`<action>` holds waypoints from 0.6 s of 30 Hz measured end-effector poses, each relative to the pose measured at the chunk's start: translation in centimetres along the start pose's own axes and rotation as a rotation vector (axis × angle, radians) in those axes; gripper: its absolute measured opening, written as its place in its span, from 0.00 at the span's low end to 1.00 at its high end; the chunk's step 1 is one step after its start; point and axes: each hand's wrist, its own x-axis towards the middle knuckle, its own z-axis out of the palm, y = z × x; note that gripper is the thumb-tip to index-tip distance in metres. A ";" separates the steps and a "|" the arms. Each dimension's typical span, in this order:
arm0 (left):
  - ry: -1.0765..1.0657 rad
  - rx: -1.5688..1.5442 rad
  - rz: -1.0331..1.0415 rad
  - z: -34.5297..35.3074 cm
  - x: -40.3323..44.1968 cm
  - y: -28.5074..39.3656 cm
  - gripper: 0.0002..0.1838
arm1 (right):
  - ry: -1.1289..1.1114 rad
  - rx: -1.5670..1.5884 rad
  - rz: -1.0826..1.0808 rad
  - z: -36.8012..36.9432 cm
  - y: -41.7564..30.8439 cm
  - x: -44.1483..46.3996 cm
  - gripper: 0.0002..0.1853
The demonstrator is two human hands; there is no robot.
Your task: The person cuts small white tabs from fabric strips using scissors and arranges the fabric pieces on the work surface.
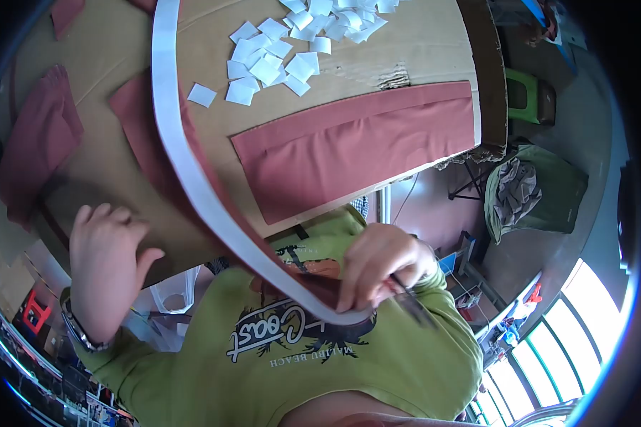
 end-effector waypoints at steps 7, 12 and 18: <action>0.638 0.091 0.253 0.8 8.4 1.6 0.22 | 0.026 -0.090 0.164 0.6 -1.5 -3.6 0.07; 0.670 0.176 0.310 0.9 11.4 -3.3 0.25 | -0.039 0.015 0.013 1.7 -0.2 -3.6 0.08; 0.364 -0.183 -0.038 -0.9 0.9 -4.1 0.30 | 0.330 0.081 0.071 0.6 -1.5 -8.1 0.07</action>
